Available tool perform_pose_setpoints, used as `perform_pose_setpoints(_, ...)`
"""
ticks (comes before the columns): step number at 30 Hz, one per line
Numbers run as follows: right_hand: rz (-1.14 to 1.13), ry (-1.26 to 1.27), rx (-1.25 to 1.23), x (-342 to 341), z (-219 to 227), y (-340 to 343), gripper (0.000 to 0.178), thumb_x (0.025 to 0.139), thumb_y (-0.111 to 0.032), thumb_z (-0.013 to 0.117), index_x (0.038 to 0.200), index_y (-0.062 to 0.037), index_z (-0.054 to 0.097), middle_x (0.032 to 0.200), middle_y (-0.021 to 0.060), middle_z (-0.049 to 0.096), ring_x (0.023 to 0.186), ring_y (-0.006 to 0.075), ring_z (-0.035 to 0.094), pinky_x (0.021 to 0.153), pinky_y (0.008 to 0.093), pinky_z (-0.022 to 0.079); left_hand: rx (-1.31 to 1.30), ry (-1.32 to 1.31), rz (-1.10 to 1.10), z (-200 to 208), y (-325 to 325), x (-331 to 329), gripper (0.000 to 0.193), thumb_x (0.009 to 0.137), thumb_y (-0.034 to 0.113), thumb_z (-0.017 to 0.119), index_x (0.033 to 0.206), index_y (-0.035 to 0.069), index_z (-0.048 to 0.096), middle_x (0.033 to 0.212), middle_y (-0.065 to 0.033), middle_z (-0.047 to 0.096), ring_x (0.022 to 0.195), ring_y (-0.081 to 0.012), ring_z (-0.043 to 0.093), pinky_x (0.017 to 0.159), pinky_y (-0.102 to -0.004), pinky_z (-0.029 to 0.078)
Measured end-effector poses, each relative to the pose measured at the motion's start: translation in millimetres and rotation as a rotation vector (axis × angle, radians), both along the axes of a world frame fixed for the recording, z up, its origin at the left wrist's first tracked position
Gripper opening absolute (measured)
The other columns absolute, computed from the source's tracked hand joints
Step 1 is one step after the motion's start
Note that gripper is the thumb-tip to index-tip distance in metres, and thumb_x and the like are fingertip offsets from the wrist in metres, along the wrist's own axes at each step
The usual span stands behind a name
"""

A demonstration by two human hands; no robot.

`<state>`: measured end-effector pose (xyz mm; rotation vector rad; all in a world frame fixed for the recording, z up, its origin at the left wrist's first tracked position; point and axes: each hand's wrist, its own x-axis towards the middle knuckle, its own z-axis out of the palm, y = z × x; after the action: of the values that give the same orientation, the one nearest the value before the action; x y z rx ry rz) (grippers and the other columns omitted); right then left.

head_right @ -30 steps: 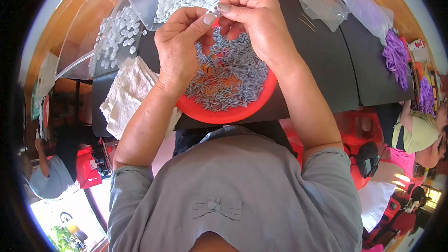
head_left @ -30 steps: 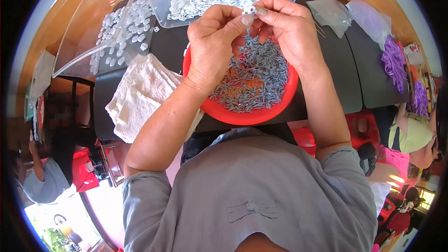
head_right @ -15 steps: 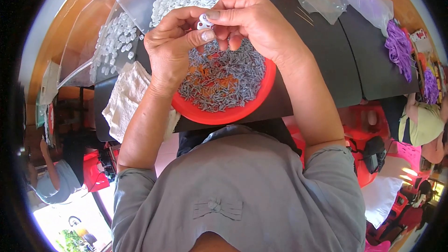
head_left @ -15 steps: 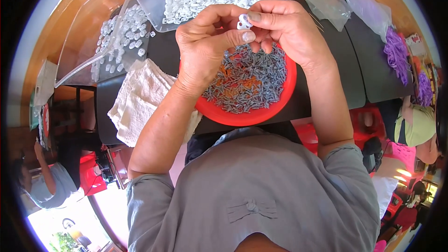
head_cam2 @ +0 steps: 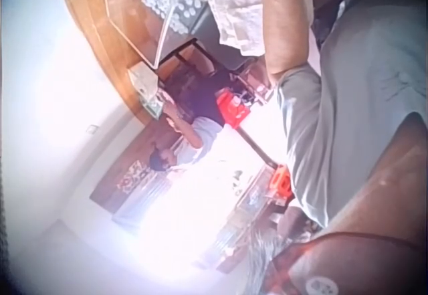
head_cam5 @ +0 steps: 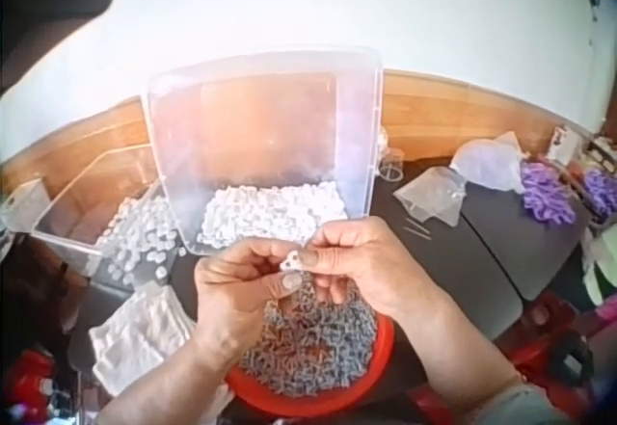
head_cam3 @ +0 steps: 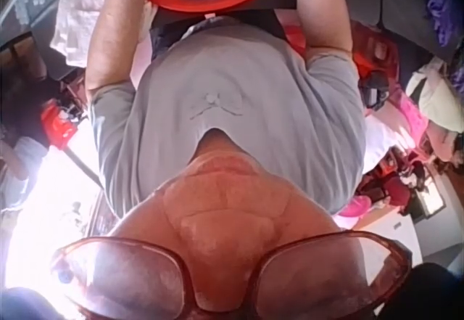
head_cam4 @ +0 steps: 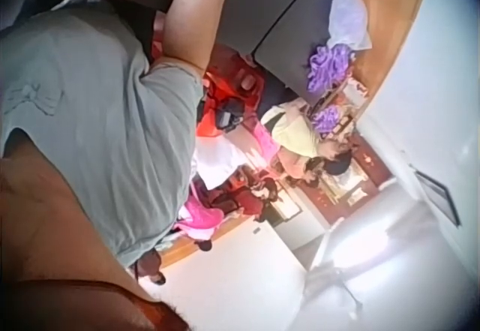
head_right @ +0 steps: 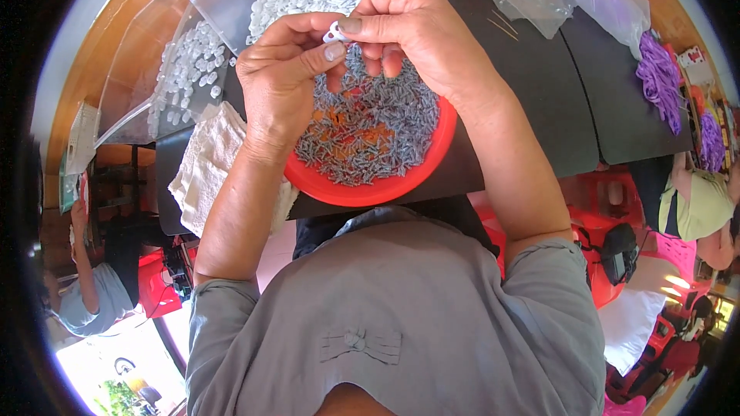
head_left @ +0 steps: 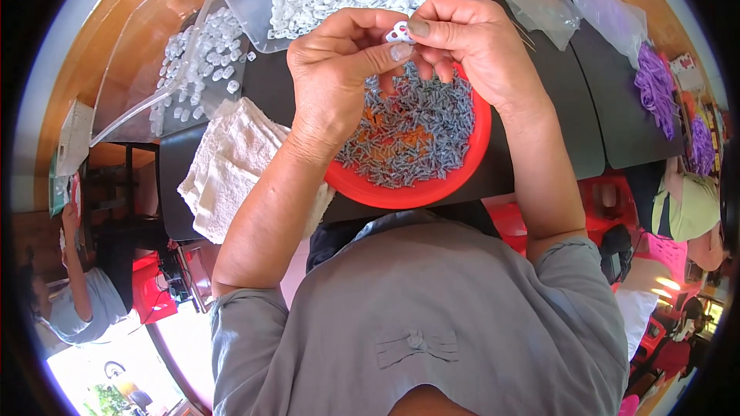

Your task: Assembling small white plastic components by manually inserting metal parts into them.

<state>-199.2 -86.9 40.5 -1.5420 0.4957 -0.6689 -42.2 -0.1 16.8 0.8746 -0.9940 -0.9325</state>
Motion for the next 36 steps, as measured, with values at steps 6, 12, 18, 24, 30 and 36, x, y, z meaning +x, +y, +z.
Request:
perform_pose_setpoints(6,-0.007,-0.023,0.01,2,-4,1,0.022,0.092,-0.02,0.063,0.088,0.0014,0.064,0.068,0.0028,0.06,0.058,0.0104,0.059,0.048,0.0187,0.04,-0.027,-0.006,-0.033,1,-1,4,0.019,0.08,-0.005,0.07,0.099,-0.006,0.066,0.08,-0.0091,0.067,0.064,-0.0117,0.062,0.047,-0.0215,0.047)
perform_pose_setpoints(12,0.049,-0.027,0.01,-1,-2,-4,0.023,0.093,-0.021,0.062,0.089,0.0022,0.064,0.07,0.0032,0.061,0.059,0.0107,0.059,0.048,0.0187,0.04,-0.032,-0.083,-0.04,5,0,0,0.021,0.079,-0.005,0.072,0.099,-0.005,0.066,0.08,-0.0091,0.067,0.064,-0.0116,0.063,0.047,-0.0217,0.048)
perform_pose_setpoints(18,0.07,-0.028,0.113,-1,0,-2,0.025,0.093,-0.022,0.062,0.09,0.0025,0.064,0.071,0.0041,0.062,0.058,0.0114,0.06,0.047,0.0191,0.04,-0.025,-0.121,0.02,7,2,0,0.022,0.078,-0.005,0.073,0.098,-0.005,0.065,0.08,-0.0085,0.067,0.064,-0.0116,0.063,0.05,-0.021,0.048)
perform_pose_setpoints(24,0.101,-0.057,0.176,-1,0,0,0.023,0.092,-0.02,0.062,0.089,0.003,0.063,0.071,0.0056,0.062,0.057,0.0129,0.061,0.045,0.0188,0.04,-0.082,-0.148,0.042,10,9,-6,0.022,0.079,-0.011,0.069,0.099,-0.006,0.062,0.079,-0.0097,0.066,0.067,-0.014,0.065,0.056,-0.0229,0.052)
perform_pose_setpoints(30,0.144,-0.105,0.289,-1,-1,5,0.021,0.092,-0.017,0.063,0.085,0.0032,0.061,0.069,0.0065,0.061,0.054,0.0136,0.06,0.041,0.0182,0.038,-0.116,-0.152,0.028,10,14,-10,0.019,0.08,-0.012,0.067,0.096,-0.007,0.059,0.078,-0.0115,0.065,0.066,-0.0187,0.067,0.062,-0.0272,0.057)
perform_pose_setpoints(36,0.188,-0.119,0.361,-1,-2,5,0.021,0.092,-0.017,0.062,0.087,0.0041,0.061,0.068,0.0066,0.059,0.053,0.0137,0.059,0.04,0.0177,0.034,-0.14,-0.052,-0.019,8,15,-12,0.017,0.081,-0.01,0.067,0.095,-0.006,0.058,0.078,-0.0116,0.064,0.064,-0.0188,0.066,0.061,-0.0271,0.057)
